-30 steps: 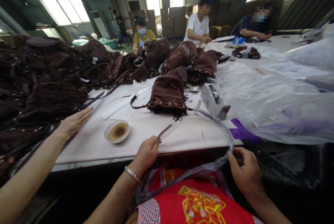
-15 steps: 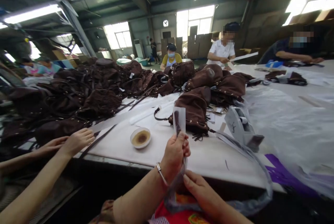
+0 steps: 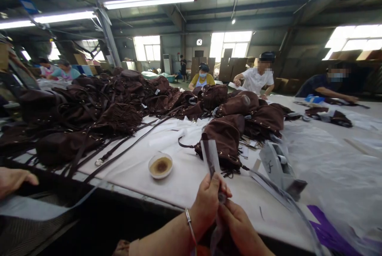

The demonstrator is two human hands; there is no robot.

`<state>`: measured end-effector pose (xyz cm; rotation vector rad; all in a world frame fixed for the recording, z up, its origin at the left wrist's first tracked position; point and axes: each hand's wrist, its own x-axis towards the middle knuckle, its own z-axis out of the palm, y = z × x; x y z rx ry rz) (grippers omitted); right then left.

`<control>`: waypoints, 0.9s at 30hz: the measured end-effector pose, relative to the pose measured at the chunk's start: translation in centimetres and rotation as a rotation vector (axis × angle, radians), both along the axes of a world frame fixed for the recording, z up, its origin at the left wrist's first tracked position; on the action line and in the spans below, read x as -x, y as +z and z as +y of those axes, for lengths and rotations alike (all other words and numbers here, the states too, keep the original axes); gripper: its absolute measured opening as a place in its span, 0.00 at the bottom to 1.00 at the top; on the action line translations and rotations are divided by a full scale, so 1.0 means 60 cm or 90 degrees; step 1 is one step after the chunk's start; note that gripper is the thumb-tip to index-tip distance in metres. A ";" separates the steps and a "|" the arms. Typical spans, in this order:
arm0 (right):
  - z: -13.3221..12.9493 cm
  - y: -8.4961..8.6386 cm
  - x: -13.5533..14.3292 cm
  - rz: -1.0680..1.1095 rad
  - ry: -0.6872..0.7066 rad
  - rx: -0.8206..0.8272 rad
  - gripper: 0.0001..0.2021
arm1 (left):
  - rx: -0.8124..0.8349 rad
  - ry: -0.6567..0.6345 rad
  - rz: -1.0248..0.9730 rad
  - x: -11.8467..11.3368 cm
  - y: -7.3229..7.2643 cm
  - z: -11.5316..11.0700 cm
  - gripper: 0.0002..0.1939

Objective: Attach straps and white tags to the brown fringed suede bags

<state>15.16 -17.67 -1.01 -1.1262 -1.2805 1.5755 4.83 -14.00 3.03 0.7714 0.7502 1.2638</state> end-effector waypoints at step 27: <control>-0.016 0.118 0.000 -0.248 0.019 -0.178 0.12 | -0.100 -0.015 0.084 0.077 0.111 -0.021 0.19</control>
